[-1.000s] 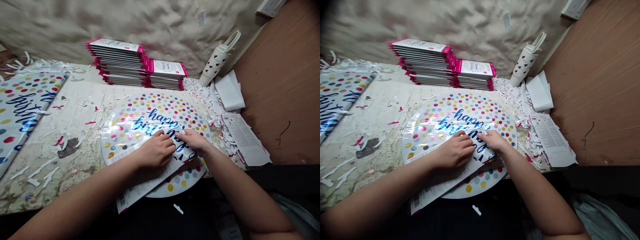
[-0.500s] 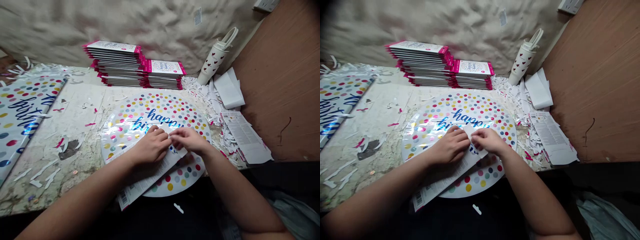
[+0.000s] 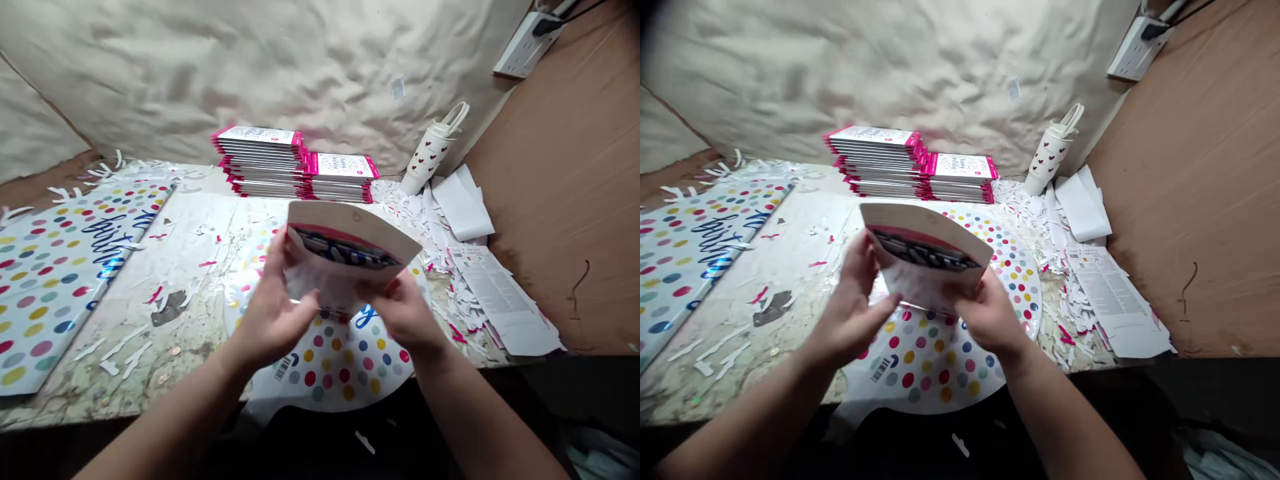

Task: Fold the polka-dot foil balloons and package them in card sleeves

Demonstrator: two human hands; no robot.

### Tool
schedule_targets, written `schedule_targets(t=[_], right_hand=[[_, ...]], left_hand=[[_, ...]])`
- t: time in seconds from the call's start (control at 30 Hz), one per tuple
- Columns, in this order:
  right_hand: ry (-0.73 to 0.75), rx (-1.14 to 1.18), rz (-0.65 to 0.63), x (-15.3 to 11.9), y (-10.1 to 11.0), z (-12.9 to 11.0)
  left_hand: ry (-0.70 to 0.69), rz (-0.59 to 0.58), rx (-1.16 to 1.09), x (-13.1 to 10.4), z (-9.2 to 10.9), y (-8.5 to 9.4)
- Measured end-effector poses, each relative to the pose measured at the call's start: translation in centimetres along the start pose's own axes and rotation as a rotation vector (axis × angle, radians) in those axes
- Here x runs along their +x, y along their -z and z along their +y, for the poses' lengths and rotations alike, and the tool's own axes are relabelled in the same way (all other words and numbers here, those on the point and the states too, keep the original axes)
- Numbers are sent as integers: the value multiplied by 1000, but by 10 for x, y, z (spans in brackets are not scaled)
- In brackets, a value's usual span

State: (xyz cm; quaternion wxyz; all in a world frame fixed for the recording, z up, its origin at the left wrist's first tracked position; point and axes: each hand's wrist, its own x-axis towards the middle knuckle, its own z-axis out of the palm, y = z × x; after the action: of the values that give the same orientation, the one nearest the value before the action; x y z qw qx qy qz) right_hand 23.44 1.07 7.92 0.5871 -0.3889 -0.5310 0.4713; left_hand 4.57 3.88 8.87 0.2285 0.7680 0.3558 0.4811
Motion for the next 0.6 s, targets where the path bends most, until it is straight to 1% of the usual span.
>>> schedule_targets(t=[0.03, 0.07, 0.1, 0.17, 0.23, 0.33, 0.43, 0.53, 0.6], right_hand=[[-17, -30, -29, 0, -3, 2], [-26, -64, -43, 0, -6, 4], [-28, -88, -44, 0, -9, 6], [-40, -82, -37, 1, -11, 7], [-40, -46, -21, 3, -11, 7], [-30, 14, -12, 8, -11, 6], [-44, 55, -69, 11, -12, 4], [-27, -8, -81, 10, -13, 1], [-8, -62, -89, 9, -12, -3]], left_hand=[[38, -24, -50, -3, -3, -4], [76, -23, -85, -6, -6, -8], [104, 3, -106, -8, -8, -10], [116, 69, -107, -12, -9, -13], [131, 74, -106, -14, -5, -12], [188, 62, -174, -13, 3, -10], [184, 93, -252, -10, 7, -10], [179, 67, -277, -8, 9, -10], [193, 89, -326, -6, 10, -7]])
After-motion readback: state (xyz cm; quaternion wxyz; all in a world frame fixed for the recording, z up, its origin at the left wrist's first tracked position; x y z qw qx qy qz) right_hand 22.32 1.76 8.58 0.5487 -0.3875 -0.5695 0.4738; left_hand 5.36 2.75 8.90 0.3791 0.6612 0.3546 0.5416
